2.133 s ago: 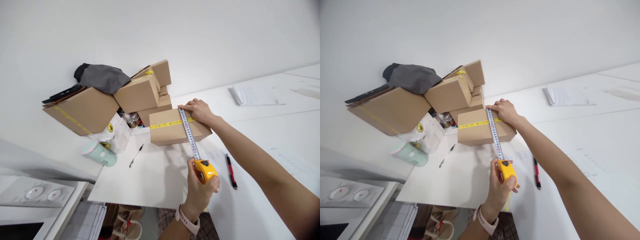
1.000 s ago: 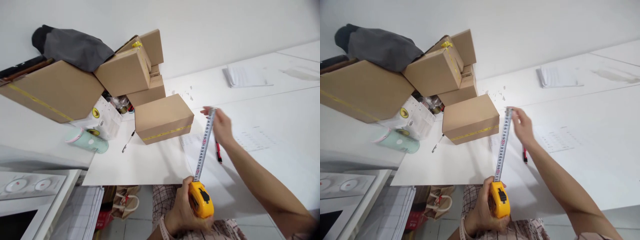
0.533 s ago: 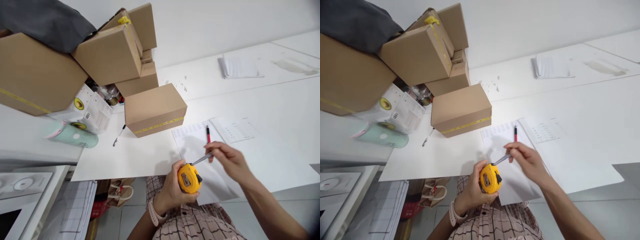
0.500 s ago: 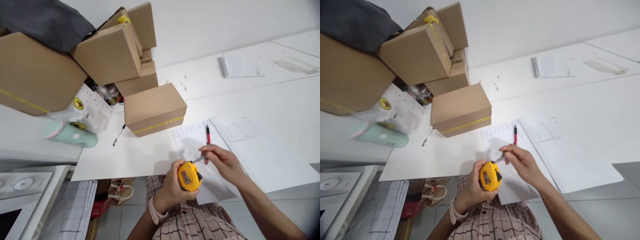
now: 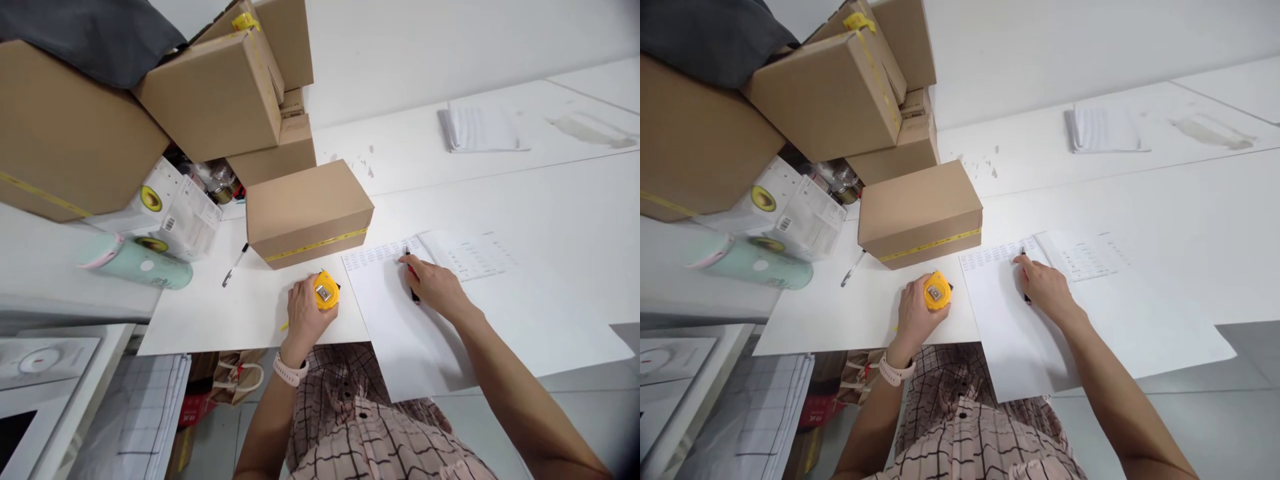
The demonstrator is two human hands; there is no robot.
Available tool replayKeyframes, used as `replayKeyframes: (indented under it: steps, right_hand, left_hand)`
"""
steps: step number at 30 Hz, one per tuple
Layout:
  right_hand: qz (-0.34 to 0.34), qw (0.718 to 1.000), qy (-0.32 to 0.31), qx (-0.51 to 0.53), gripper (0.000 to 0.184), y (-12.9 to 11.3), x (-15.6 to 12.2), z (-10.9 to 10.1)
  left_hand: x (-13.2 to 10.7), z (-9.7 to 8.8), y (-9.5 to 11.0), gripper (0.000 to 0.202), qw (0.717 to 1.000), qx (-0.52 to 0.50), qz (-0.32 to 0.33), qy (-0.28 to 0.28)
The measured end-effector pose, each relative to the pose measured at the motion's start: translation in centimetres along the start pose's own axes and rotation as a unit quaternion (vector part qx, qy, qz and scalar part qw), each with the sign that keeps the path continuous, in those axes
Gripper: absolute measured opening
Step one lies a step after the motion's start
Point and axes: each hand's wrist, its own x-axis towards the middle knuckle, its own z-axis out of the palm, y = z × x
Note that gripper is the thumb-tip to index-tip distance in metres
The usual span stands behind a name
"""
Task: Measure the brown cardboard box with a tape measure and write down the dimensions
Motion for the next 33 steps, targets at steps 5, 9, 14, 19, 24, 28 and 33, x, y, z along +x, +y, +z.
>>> replayKeyframes:
  steps: [5, 9, 14, 19, 24, 28, 33]
  right_hand:
    - [-0.025, 0.933, -0.022, 0.359, 0.032, 0.1, -0.9, -2.7]
    - [0.005, 0.878, 0.081, 0.472, 0.027, -0.8, -1.2, -4.1]
    - [0.031, 0.836, 0.100, 0.539, 0.039, -1.9, 0.7, -2.0]
    - [0.034, 0.813, -0.070, 0.577, 0.045, -3.1, 3.2, 0.8]
    - [0.044, 0.857, 0.020, 0.512, 0.034, -3.1, 4.7, 3.0]
    - [0.047, 0.864, 0.037, 0.500, 0.035, -2.5, 4.8, 3.8]
    - [0.045, 0.901, 0.107, 0.418, 0.036, -2.1, 4.4, 4.1]
  left_hand:
    - [1.3, -0.1, -1.1, 0.062, 0.998, 0.046, 0.016, -0.034]
    - [1.1, 0.3, 0.0, 0.067, 0.995, 0.074, 0.071, 0.012]
    - [-0.1, 4.0, 4.9, 0.051, 0.978, 0.017, 0.200, -0.057]
    - [0.0, 8.0, 7.7, 0.073, 0.966, 0.066, 0.193, -0.160]
    - [0.4, 8.4, 7.3, 0.072, 0.965, 0.076, 0.191, -0.165]
    - [0.4, 8.0, 7.2, 0.071, 0.964, 0.077, 0.191, -0.168]
    - [0.4, 8.0, 7.3, 0.072, 0.963, 0.078, 0.192, -0.171]
